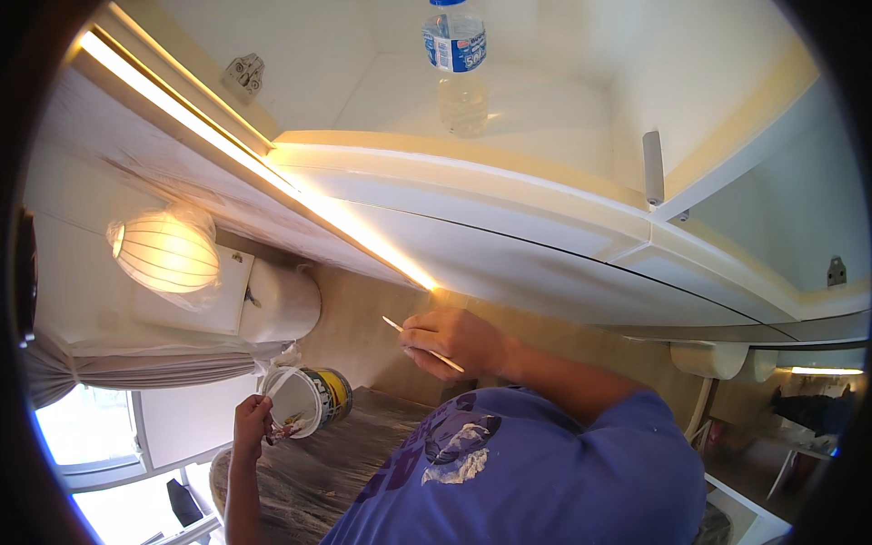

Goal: The person paints the inner edges and corners of a white cabinet using a small brush, repeatedly dipping the brush into a paint bucket held in their other hand.

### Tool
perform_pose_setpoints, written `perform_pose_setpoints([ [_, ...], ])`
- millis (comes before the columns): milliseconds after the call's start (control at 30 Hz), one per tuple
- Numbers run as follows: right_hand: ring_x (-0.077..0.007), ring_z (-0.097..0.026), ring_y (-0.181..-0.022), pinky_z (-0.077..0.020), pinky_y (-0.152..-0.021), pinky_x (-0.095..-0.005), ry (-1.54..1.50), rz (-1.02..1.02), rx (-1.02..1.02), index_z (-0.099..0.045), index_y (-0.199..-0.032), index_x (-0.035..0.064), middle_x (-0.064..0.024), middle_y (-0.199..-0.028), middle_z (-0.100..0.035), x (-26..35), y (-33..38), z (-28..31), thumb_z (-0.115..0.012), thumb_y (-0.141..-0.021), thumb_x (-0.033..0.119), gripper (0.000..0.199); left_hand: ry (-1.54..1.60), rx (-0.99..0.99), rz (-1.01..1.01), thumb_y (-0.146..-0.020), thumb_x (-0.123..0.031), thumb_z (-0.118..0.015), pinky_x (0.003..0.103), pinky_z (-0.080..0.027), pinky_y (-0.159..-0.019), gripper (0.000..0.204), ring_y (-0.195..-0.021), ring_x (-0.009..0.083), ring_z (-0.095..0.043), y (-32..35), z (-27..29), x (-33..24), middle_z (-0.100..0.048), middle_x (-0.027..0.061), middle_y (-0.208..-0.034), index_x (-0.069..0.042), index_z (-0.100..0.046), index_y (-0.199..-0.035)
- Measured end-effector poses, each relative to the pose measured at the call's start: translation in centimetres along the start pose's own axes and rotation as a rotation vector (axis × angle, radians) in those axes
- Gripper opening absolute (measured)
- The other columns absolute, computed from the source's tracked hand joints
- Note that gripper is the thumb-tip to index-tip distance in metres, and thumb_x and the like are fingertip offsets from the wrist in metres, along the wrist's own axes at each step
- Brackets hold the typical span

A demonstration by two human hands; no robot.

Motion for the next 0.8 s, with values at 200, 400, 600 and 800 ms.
perform_pose_setpoints([
  [200,-0.0324,-0.066,-0.082,-0.0532,-0.072,-0.0433,-0.074,-0.113,0.016,-0.063,-0.109,0.0029,-0.0104,-0.094,-0.067,-2.5,0.9,-1.7,-0.061,-0.094,0.007,0.015,-0.01,0.017,0.022,-0.103,-0.023,-0.065,0.027,-0.033,-0.041,0.023,-0.046,0.0073,-0.043,-1.9,-0.1,0.9,-0.051,-0.0013,-0.061,-0.002,-0.063,-0.094],
  [400,-0.0335,-0.067,-0.083,-0.0538,-0.075,-0.0437,-0.13,-0.323,0.172,-0.062,-0.108,0.0024,-0.0121,-0.094,-0.066,-4.6,0.2,-4.5,-0.059,-0.098,0.009,0.012,0.022,-0.012,0.053,-0.103,-0.023,-0.065,0.027,-0.035,-0.04,0.022,-0.046,0.0079,-0.044,-1.1,0.4,0.3,-0.051,-0.0009,-0.061,-0.002,-0.062,-0.096],
  [600,-0.0363,-0.068,-0.084,-0.0542,-0.076,-0.0459,-0.166,-0.175,0.318,-0.064,-0.11,0.0031,-0.0145,-0.097,-0.067,-1.4,-4.0,-9.9,-0.066,-0.092,0.008,0.019,0.117,0.024,0.101,-0.103,-0.025,-0.064,0.027,-0.036,-0.037,0.023,-0.047,0.0077,-0.046,0.4,-0.8,-1.1,-0.053,-0.0009,-0.066,-0.002,-0.062,-0.105],
  [800,-0.035,-0.068,-0.087,-0.0554,-0.081,-0.0466,-0.251,0.112,0.444,-0.069,-0.11,0.0017,-0.0139,-0.098,-0.068,6.4,-8.9,-17.2,-0.07,-0.086,0.004,0.024,0.168,0.113,-0.029,-0.106,-0.027,-0.059,0.023,-0.036,-0.043,0.023,-0.052,0.0039,-0.045,3.0,-1.5,-3.1,-0.053,-0.0037,-0.067,-0.004,-0.062,-0.106],
])
Point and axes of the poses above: each hand's wrist, its own y-axis away from the middle knuckle, its own z-axis out of the back of the hand, x = y × z, the point moved 10 cm from there along -y, towards the middle knuckle
